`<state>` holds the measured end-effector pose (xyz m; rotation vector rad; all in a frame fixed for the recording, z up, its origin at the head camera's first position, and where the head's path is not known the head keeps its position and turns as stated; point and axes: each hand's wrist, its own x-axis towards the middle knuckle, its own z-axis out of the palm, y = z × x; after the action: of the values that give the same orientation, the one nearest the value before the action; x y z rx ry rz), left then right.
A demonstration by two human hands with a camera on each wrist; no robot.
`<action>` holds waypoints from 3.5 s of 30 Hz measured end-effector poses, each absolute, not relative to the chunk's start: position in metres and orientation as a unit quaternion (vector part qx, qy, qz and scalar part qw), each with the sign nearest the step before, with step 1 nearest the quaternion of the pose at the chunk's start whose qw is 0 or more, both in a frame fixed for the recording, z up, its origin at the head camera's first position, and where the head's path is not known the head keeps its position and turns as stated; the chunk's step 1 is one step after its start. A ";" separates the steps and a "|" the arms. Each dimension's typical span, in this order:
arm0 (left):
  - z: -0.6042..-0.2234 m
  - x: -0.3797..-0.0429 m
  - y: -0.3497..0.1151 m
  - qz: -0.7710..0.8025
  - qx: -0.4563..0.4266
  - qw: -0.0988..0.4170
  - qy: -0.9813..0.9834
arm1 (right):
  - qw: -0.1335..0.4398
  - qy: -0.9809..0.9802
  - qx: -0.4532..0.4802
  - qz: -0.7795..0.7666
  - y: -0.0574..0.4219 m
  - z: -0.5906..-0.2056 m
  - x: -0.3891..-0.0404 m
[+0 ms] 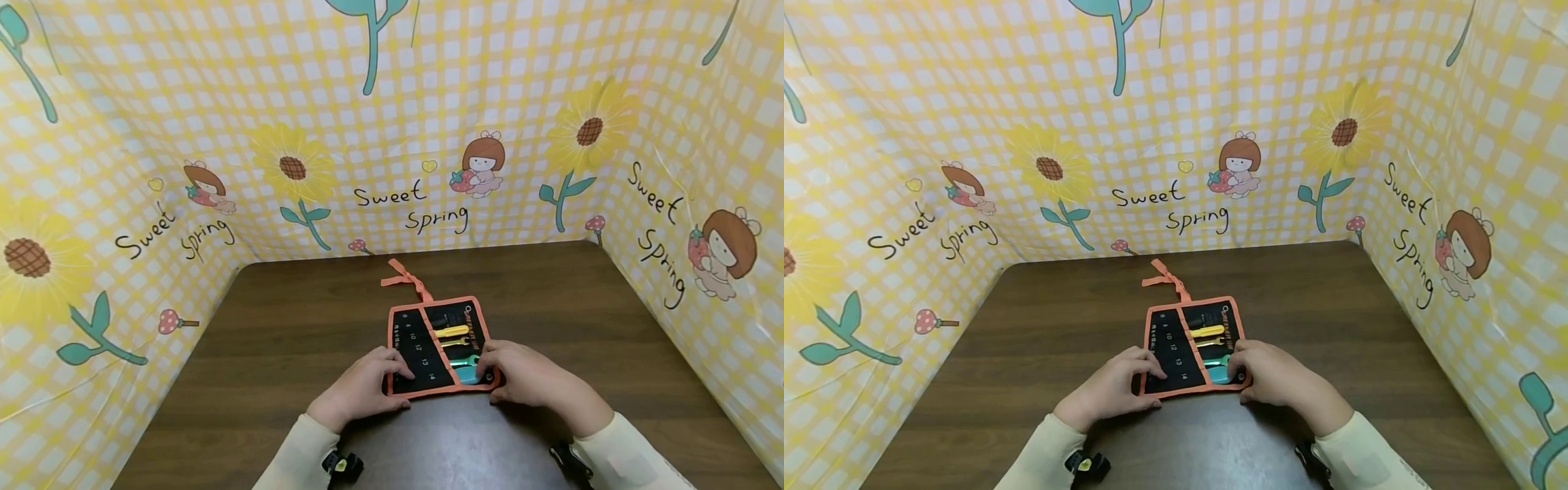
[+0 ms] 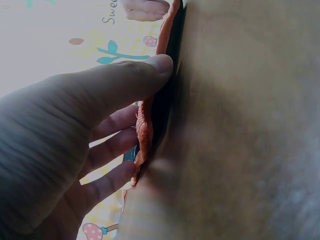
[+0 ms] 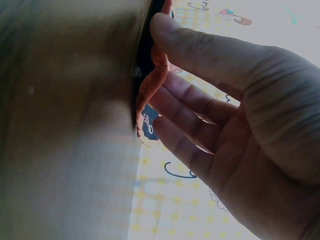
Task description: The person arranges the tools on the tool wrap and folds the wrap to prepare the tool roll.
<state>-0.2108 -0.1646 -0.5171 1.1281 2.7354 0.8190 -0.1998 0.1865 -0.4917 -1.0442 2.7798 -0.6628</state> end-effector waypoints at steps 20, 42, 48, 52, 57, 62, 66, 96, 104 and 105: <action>-0.527 -0.215 -0.161 0.283 0.383 -0.040 0.879 | 0.015 0.906 -0.339 -0.255 0.190 -0.499 -0.205; -0.538 -0.221 -0.162 0.389 0.327 -0.068 0.859 | -0.085 0.891 -0.349 -0.277 0.193 -0.502 -0.208; -0.535 -0.222 -0.165 0.363 0.344 -0.056 0.864 | -0.081 0.902 -0.341 -0.254 0.194 -0.502 -0.208; -0.534 -0.222 -0.167 0.337 0.353 -0.050 0.871 | -0.044 0.913 -0.324 -0.242 0.193 -0.501 -0.207; -0.534 -0.222 -0.167 0.312 0.360 -0.051 0.878 | 0.004 0.921 -0.309 -0.237 0.193 -0.498 -0.206; -0.536 -0.223 -0.168 0.299 0.357 -0.055 0.884 | 0.018 0.918 -0.311 -0.245 0.194 -0.498 -0.208; -0.536 -0.222 -0.167 0.285 0.363 -0.065 0.885 | 0.018 0.916 -0.315 -0.246 0.195 -0.500 -0.208; -0.533 -0.218 -0.165 0.261 0.374 -0.067 0.887 | -0.008 0.915 -0.342 -0.213 0.195 -0.500 -0.206; -0.535 -0.220 -0.166 0.273 0.381 -0.063 0.881 | 0.002 0.915 -0.341 -0.217 0.194 -0.502 -0.205; -0.535 -0.220 -0.166 0.279 0.381 -0.060 0.879 | 0.005 0.915 -0.339 -0.217 0.194 -0.502 -0.206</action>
<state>-0.2199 -0.1663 -0.5348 1.2440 2.8735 0.9133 -0.2056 0.1939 -0.5022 -1.0627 2.8668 -0.6795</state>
